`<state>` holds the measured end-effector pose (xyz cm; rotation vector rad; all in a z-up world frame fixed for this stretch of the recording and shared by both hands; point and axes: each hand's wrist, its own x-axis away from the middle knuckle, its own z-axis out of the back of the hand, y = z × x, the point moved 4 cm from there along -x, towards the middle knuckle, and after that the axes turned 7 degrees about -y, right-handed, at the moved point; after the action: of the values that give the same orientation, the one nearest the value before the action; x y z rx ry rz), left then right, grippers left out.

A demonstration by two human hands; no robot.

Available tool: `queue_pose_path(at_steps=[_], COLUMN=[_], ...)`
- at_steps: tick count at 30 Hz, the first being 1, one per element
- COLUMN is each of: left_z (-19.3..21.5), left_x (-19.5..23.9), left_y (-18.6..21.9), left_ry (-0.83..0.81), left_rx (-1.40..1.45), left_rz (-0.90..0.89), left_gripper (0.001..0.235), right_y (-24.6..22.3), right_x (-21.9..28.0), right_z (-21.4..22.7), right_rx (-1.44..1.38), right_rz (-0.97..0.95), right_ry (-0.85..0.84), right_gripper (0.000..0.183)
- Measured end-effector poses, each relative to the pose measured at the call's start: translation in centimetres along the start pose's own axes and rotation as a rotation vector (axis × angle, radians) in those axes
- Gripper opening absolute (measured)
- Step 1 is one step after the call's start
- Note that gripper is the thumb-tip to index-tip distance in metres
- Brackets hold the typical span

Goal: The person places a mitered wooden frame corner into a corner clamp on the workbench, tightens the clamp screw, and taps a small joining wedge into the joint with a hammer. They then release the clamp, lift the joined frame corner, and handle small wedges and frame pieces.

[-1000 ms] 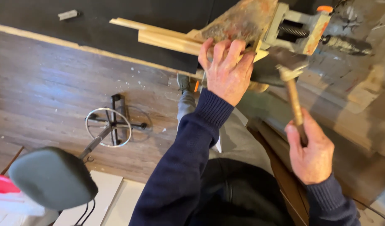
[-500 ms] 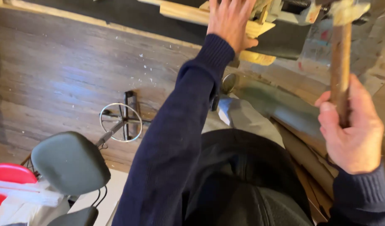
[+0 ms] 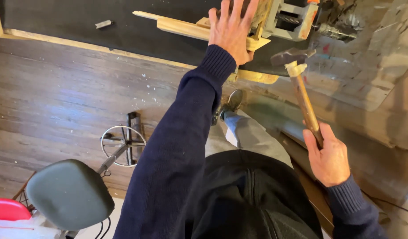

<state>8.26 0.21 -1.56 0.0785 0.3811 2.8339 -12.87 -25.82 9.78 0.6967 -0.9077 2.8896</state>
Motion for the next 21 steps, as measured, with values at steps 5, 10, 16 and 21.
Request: queue_pose_path(at_steps=[5,10,16,21], left_z=[0.2,-0.2,0.4,0.0], left_x=[-0.6,-0.7,-0.3,-0.7], left_y=[-0.6,-1.1,-0.8,-0.8], left_ry=[0.07,0.108,0.136,0.075], left_rx=[0.056,0.121,0.101,0.102], left_rz=[-0.047,-0.084,-0.008,-0.015], left_gripper=[0.129,0.122,0.127,0.122], right_y=[-3.5,-2.3,-1.1,-1.9], right_x=[-1.5,-3.3,-4.8,-5.6], right_z=[0.8,-0.3,-2.2,-2.2], right_rx=[-0.042,-0.249,0.041,-0.075], right_rz=[-0.054,-0.222,-0.098,-0.053], right_ry=[0.039,0.07,-0.028,0.103], right_gripper=[0.036,0.042,0.019,0.02])
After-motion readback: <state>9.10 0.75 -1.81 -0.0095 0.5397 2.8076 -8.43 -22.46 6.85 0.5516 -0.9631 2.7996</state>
